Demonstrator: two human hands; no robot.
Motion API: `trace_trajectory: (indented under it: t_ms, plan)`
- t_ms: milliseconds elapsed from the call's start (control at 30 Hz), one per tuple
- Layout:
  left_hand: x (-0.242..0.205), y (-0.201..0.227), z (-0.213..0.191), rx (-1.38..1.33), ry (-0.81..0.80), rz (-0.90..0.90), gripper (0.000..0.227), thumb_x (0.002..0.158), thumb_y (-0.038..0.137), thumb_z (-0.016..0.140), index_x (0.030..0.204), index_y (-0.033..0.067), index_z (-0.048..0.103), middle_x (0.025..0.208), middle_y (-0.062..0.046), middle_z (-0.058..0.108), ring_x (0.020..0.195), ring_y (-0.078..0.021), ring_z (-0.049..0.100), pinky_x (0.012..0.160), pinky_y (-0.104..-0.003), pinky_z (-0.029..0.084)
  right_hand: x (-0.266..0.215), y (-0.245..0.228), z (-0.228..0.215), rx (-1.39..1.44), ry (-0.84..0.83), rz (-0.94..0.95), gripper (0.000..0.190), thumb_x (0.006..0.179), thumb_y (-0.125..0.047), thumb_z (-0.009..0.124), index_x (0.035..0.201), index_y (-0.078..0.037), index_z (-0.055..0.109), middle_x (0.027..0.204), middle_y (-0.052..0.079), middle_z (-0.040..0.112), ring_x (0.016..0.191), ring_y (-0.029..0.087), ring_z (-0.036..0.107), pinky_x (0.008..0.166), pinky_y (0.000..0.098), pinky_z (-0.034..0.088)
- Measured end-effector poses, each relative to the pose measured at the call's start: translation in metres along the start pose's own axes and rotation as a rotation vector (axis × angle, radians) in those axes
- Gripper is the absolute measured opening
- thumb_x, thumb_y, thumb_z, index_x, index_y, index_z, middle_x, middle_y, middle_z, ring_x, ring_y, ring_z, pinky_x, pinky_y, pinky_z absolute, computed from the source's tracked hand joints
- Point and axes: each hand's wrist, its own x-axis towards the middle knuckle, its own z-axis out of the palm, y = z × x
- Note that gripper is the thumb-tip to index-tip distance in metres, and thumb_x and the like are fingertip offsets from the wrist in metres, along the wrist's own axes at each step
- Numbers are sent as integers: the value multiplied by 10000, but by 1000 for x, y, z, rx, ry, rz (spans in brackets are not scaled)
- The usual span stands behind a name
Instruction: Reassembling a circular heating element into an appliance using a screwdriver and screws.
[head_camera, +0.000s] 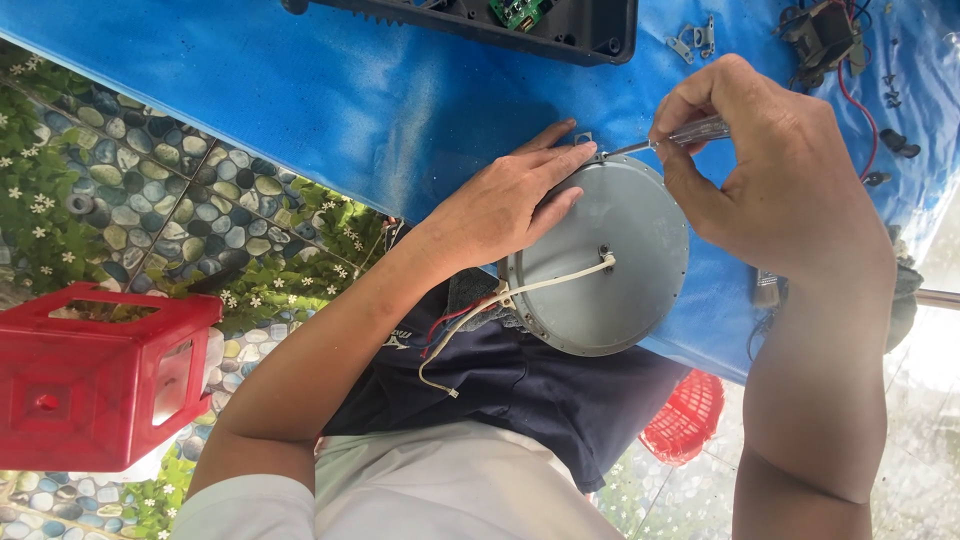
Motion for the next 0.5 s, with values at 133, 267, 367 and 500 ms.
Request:
trace_trajectory:
  t_ms: [133, 267, 367, 500]
  plan:
    - [0, -1, 1, 8, 25, 29, 435, 1104, 211, 490, 1471, -20, 456, 1447, -217, 594, 1507, -360, 339, 1184, -480, 434, -4, 3, -2, 44, 23, -69, 106, 1082, 121, 594, 1181, 100, 560, 1087, 202, 702, 1013, 325, 731, 906, 402, 589]
    - [0, -1, 1, 5, 0, 11, 445, 1108, 223, 478, 1484, -11, 446, 1476, -210, 571, 1516, -350, 317, 1200, -490, 412, -11, 10, 7, 115, 155, -34, 126, 1130, 176, 425, 1225, 94, 436, 1042, 214, 627, 946, 307, 643, 865, 410, 532]
    - [0, 0, 0, 4, -6, 5, 446, 1106, 218, 478, 1484, -15, 445, 1472, -215, 574, 1515, -349, 320, 1196, -487, 415, -9, 27, 22, 123, 204, -48, 157, 1117, 190, 353, 1182, 74, 435, 962, 186, 558, 810, 262, 547, 741, 382, 447]
    - [0, 2, -1, 6, -7, 0, 445, 1105, 213, 475, 1486, -14, 440, 1458, -222, 584, 1514, -347, 323, 1189, -477, 416, -4, 52, 41, 23, 186, -88, 150, 1196, 129, 455, 1173, 60, 586, 955, 168, 621, 755, 256, 566, 689, 389, 431]
